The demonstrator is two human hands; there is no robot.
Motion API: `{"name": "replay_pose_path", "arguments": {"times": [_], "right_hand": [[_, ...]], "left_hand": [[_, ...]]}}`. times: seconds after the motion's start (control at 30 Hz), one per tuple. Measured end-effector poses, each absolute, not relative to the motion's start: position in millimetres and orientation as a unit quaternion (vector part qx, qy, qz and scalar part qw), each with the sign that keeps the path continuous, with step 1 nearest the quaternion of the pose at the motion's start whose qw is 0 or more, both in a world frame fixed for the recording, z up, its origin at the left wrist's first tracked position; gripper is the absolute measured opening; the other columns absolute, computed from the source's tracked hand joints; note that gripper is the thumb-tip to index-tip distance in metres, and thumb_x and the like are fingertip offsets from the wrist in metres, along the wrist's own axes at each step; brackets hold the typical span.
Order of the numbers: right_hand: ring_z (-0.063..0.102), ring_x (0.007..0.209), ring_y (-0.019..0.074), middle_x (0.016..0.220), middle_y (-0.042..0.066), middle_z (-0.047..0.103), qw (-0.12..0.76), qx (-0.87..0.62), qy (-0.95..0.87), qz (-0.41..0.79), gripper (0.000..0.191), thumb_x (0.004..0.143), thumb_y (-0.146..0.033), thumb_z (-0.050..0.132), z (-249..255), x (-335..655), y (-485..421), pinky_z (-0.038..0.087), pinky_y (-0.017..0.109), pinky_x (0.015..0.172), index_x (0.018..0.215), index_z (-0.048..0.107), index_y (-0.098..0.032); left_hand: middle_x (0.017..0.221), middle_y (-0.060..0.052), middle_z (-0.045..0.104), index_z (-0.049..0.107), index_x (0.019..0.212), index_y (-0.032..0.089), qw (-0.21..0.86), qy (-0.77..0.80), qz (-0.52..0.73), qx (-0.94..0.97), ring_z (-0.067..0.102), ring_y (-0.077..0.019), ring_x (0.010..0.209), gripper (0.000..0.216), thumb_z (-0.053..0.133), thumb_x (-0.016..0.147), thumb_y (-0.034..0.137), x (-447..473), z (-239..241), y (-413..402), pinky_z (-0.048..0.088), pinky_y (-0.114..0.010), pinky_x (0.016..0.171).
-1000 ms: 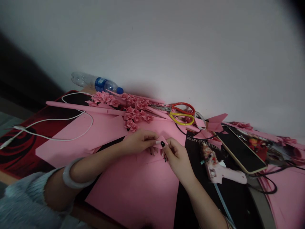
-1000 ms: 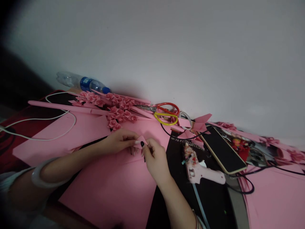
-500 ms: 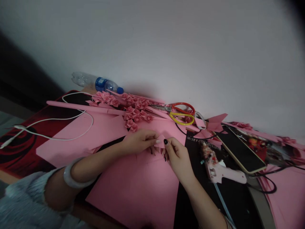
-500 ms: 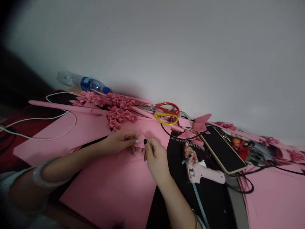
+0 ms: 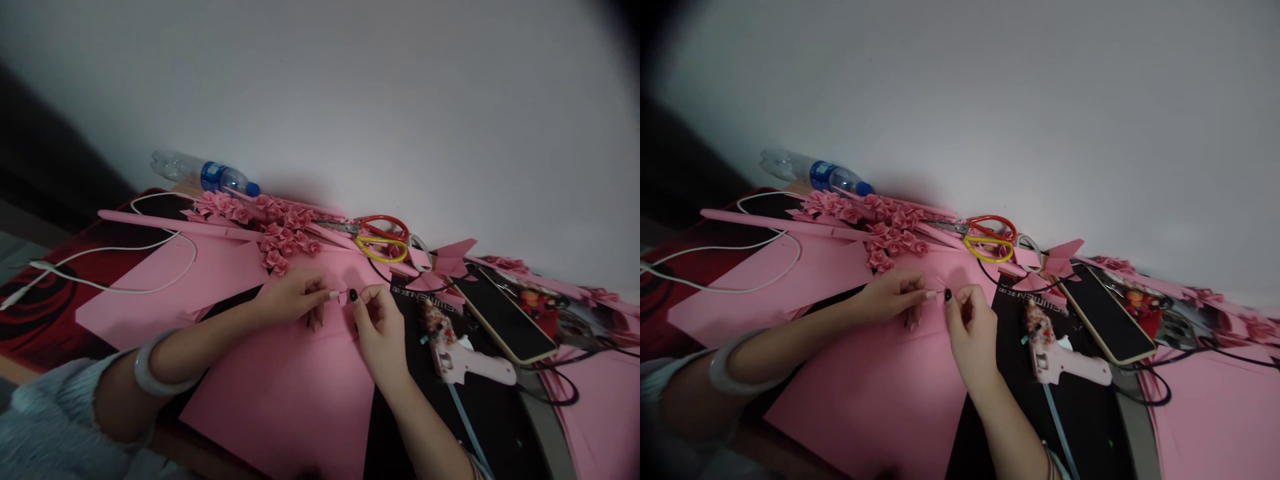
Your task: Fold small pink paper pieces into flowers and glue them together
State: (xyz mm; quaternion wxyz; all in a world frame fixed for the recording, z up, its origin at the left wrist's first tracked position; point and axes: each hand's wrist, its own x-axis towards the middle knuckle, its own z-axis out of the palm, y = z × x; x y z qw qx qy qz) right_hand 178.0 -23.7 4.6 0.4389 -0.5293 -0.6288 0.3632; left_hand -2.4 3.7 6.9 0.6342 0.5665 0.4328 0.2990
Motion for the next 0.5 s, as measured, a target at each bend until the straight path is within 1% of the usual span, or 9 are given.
{"name": "replay_pose_path", "arguments": {"times": [0.1,0.2,0.3,0.37,0.4,0.43,0.5], "right_hand": [[0.038,0.054,0.0117,0.061,-0.006,0.042,0.413,-0.517,-0.668,0.341,0.022,0.093,-0.025,0.05,7.3,177.3,-25.2,0.03,0.024,0.051,0.071,0.048,-0.021],[0.039,0.055,0.0121,0.061,-0.005,0.043,0.394,-0.516,-0.677,0.346,0.025,0.095,-0.027,0.048,7.1,176.5,-25.4,0.031,0.025,0.052,0.071,0.05,-0.021],[0.044,0.058,0.0125,0.067,-0.004,0.048,0.418,-0.523,-0.654,0.353,0.017,0.095,-0.027,0.049,6.5,176.3,-24.1,0.035,0.024,0.054,0.08,0.051,-0.021],[0.048,0.061,0.0127,0.074,-0.003,0.051,0.445,-0.528,-0.631,0.354,0.008,0.093,-0.027,0.053,7.0,176.7,-22.7,0.038,0.024,0.056,0.089,0.051,-0.021],[0.049,0.061,0.0127,0.075,-0.003,0.052,0.449,-0.528,-0.625,0.359,0.007,0.092,-0.027,0.054,7.4,177.0,-22.1,0.039,0.024,0.056,0.093,0.052,-0.021],[0.049,0.06,0.0126,0.074,-0.003,0.052,0.439,-0.524,-0.628,0.371,0.007,0.092,-0.028,0.054,7.9,177.4,-21.6,0.038,0.024,0.055,0.094,0.053,-0.021],[0.046,0.055,0.0122,0.067,-0.004,0.051,0.398,-0.513,-0.643,0.405,0.013,0.094,-0.03,0.053,8.8,178.2,-21.0,0.035,0.024,0.052,0.086,0.055,-0.02]], "left_hand": [[0.047,0.004,0.061,0.042,0.068,0.02,0.613,0.445,0.287,0.587,0.057,-0.0105,0.037,0.047,0.062,0.084,0.06,-2.6,9.2,1.9,0.044,-0.019,0.037],[0.046,0.005,0.059,0.041,0.066,0.021,0.596,0.453,0.275,0.603,0.056,-0.0097,0.037,0.047,0.06,0.085,0.06,-3.3,10.6,0.8,0.043,-0.018,0.037],[0.047,0.004,0.059,0.041,0.066,0.021,0.601,0.439,0.277,0.608,0.056,-0.0095,0.038,0.047,0.058,0.086,0.059,-4.0,10.2,0.9,0.043,-0.017,0.038],[0.048,0.004,0.06,0.041,0.066,0.021,0.608,0.421,0.28,0.612,0.057,-0.0098,0.039,0.046,0.058,0.087,0.058,-4.5,9.1,1.4,0.044,-0.018,0.039],[0.049,0.004,0.061,0.042,0.067,0.021,0.611,0.413,0.28,0.614,0.058,-0.0102,0.04,0.045,0.058,0.088,0.057,-4.6,8.5,1.6,0.044,-0.018,0.04],[0.05,0.003,0.061,0.042,0.067,0.02,0.614,0.407,0.279,0.616,0.059,-0.0106,0.042,0.043,0.058,0.088,0.055,-4.8,7.8,1.7,0.045,-0.019,0.042],[0.053,0.002,0.063,0.043,0.069,0.02,0.622,0.399,0.274,0.616,0.062,-0.0114,0.046,0.04,0.058,0.089,0.052,-5.2,6.7,1.9,0.047,-0.02,0.044]]}}
